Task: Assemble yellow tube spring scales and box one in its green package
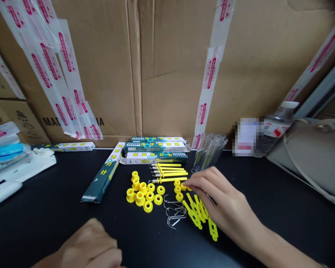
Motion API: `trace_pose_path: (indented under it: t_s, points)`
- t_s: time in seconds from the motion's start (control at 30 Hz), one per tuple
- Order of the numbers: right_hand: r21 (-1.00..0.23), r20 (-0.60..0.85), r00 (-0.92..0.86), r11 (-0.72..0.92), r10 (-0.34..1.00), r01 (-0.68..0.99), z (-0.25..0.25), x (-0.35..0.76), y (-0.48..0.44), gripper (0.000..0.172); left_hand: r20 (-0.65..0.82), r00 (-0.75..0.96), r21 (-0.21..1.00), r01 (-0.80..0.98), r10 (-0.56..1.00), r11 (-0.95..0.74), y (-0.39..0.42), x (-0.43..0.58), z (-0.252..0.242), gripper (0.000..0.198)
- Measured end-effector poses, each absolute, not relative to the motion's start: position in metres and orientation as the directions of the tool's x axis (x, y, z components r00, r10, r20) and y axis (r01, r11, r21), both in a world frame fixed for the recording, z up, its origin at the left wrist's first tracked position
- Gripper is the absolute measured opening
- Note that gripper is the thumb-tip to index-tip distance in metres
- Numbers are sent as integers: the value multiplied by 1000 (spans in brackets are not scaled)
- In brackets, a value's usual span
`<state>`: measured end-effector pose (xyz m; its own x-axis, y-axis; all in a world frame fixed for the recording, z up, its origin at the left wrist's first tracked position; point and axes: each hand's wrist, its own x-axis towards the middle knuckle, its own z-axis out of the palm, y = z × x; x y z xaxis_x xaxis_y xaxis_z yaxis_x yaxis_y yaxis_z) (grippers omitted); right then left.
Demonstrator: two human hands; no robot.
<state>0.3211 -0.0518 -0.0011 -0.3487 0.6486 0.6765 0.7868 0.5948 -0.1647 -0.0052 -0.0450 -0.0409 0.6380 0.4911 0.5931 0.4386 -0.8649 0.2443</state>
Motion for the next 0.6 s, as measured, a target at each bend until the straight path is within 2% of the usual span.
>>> trace_pose_path:
  t_s: [0.07,0.23,0.43,0.6]
  points:
    - [-102,645,-418,614,640,782,5,314,-44,19,602,712,180,321,362,-930,-43,11,-26,46]
    - [66,558,-529,602,640,796,13,291,-23,12,544,798,258,135,259,-957,-39,38,-15,53]
    - [169,520,-549,551,654,817,10,277,-5,13,554,798,192,157,239,-969,-42,46,-13,47]
    - [211,509,-558,534,655,819,3,275,1,7,596,748,275,150,291,-950,-42,54,-11,37]
